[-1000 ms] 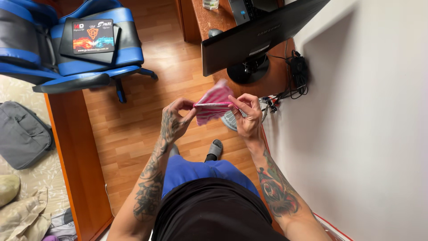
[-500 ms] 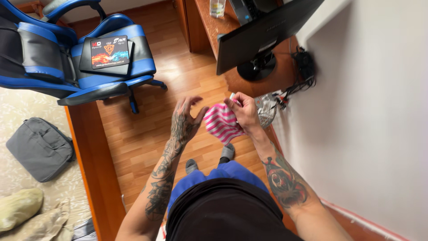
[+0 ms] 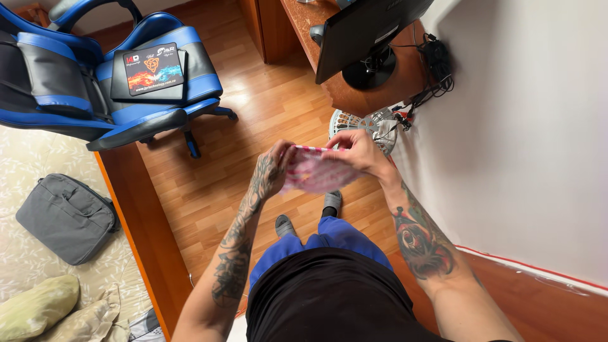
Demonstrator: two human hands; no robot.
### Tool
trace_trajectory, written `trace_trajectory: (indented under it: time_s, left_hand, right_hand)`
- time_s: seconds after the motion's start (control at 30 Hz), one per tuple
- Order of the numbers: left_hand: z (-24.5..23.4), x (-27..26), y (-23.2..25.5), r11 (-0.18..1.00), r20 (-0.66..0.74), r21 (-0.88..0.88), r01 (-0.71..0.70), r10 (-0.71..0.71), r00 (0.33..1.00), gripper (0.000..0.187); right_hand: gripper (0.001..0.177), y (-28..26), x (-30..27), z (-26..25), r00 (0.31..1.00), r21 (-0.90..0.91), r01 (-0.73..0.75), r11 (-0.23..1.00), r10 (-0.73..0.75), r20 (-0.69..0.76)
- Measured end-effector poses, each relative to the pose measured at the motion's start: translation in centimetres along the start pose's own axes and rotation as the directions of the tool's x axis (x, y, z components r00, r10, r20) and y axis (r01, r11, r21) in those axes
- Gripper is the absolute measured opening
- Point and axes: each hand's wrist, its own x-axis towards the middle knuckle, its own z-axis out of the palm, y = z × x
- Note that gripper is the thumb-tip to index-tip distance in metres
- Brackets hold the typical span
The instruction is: The person cleans a computer monitor by hand with a cloth. They wipe the back, sides, and front of the screen, spraying a cleaning solution onto the cloth during the process.
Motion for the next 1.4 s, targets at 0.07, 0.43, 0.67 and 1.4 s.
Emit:
trace_trajectory:
  time_s: [0.07,0.43,0.67,1.4]
  left_hand:
    - [-0.9,0.3,0.3,0.994,0.001,0.092,-0.053,0.053,0.999,0.026]
    - [-5.9,1.2,-3.3,0.273,0.296,-0.891,0.364,-0.260,0.919,0.109]
    - [7.9,-4.7,-10.6,0.237,0.181,-0.935,0.263,-0.317,0.931,0.057]
    - [-7.5,3.7,0.5,0.987,-0.417,-0.081,-0.136,0.091,0.904,0.025]
  right_hand:
    - [0.030,0.0,-0.5,0.2,0.995,-0.136,0.068,0.988,-0.057,0.086]
    - [0.043,1.9,-2.5,3.7,0.989,0.935,-0.143,0.325,0.021,0.144]
    - [0.046,5.1,-3.2,4.2,0.948,0.871,-0.225,0.436,0.304,0.093]
    - [0.033,4.1,-1.3,-4.0,0.891,0.496,0.424,0.758,-0.251,-0.378]
